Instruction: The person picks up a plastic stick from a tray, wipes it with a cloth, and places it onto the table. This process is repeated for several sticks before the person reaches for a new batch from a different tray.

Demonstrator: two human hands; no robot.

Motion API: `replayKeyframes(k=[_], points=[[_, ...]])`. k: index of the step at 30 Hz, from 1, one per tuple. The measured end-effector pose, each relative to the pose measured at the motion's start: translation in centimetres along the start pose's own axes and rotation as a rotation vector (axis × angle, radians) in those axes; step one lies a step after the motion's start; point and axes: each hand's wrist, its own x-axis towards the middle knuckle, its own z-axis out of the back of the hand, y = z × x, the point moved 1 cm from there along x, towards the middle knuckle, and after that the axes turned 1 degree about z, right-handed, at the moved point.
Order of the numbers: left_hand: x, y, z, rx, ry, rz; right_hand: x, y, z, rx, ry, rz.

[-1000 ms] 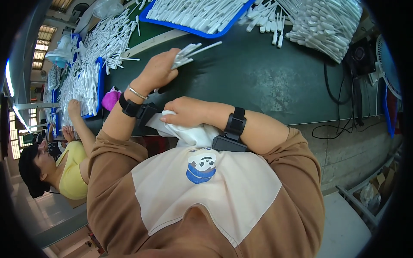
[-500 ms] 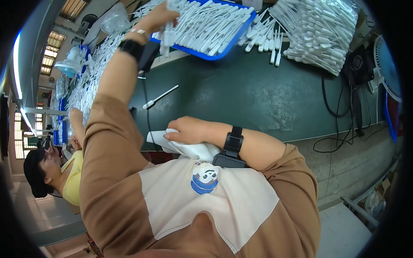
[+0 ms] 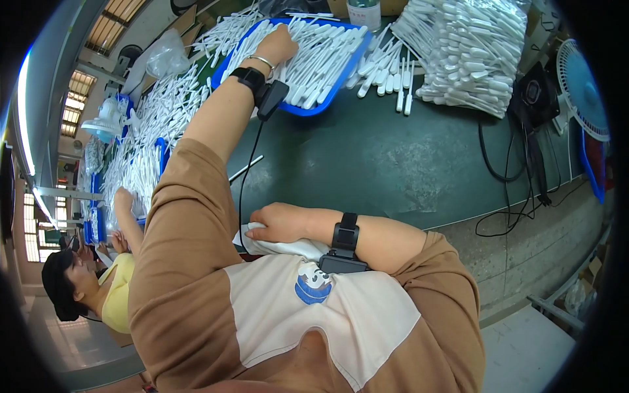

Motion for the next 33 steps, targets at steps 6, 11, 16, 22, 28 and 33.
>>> replayKeyframes(k=[6, 11, 16, 22, 28, 33], points=[[-1.0, -0.1, 1.0, 0.034, 0.019, -0.019, 0.1, -0.4, -0.5, -0.023, -0.020, 0.036], [-0.7, -0.7, 1.6, 0.128, 0.073, 0.011, 0.2, -0.8, -0.4, -0.005, -0.031, 0.042], [2.6, -1.7, 2.1, 0.077, -0.076, -0.048, 0.2, -0.7, 0.0, 0.059, -0.026, 0.023], [10.0, -4.5, -1.6, 0.036, 0.064, -0.513, 0.3, -1.1, 0.3, 0.107, -0.053, 0.030], [12.4, -3.7, -2.1, 0.266, 0.152, -0.573, 0.2, -0.7, 1.0, 0.203, -0.014, 0.009], [9.5, -5.7, 0.9, 0.314, 0.260, -0.603, 0.7, -2.5, 0.1, 0.217, -0.101, 0.048]])
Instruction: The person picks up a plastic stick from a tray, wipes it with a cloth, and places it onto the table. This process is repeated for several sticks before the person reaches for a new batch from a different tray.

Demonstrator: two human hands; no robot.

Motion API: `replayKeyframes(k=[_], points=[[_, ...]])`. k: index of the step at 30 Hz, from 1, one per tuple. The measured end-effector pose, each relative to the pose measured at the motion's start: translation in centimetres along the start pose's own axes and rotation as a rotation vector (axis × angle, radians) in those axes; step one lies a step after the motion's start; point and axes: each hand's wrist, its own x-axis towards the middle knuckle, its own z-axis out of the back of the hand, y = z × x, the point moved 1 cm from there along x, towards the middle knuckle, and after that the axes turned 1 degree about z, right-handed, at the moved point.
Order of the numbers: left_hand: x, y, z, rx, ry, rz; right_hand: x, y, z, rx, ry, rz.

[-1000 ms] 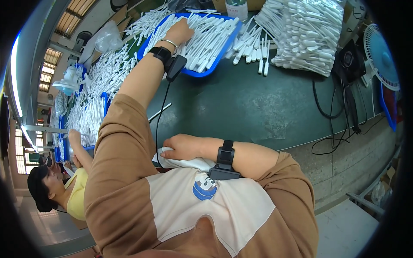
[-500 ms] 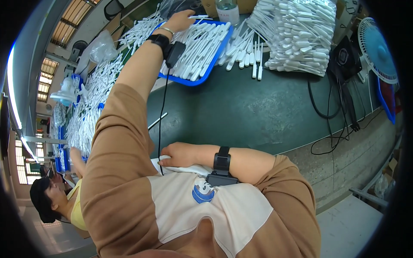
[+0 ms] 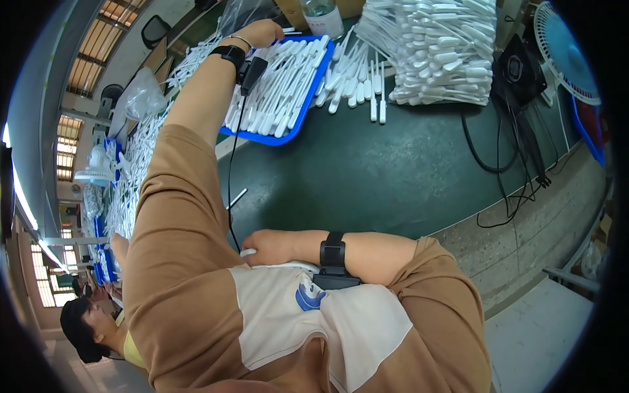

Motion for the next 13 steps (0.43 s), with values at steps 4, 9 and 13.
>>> replayKeyframes(k=[4, 9, 13], points=[[-4.7, 2.4, 0.8, -0.044, -0.134, -0.013, -0.2, 1.7, -0.5, -0.037, 0.068, -0.026], [-17.2, -0.3, 6.1, -0.476, -0.288, -0.073, 0.3, 0.6, -0.7, -0.122, 0.005, 0.037], [-27.3, -3.2, 4.9, -0.490, 0.315, 0.130, 0.3, 0.6, -0.2, 0.003, -0.011, 0.042]])
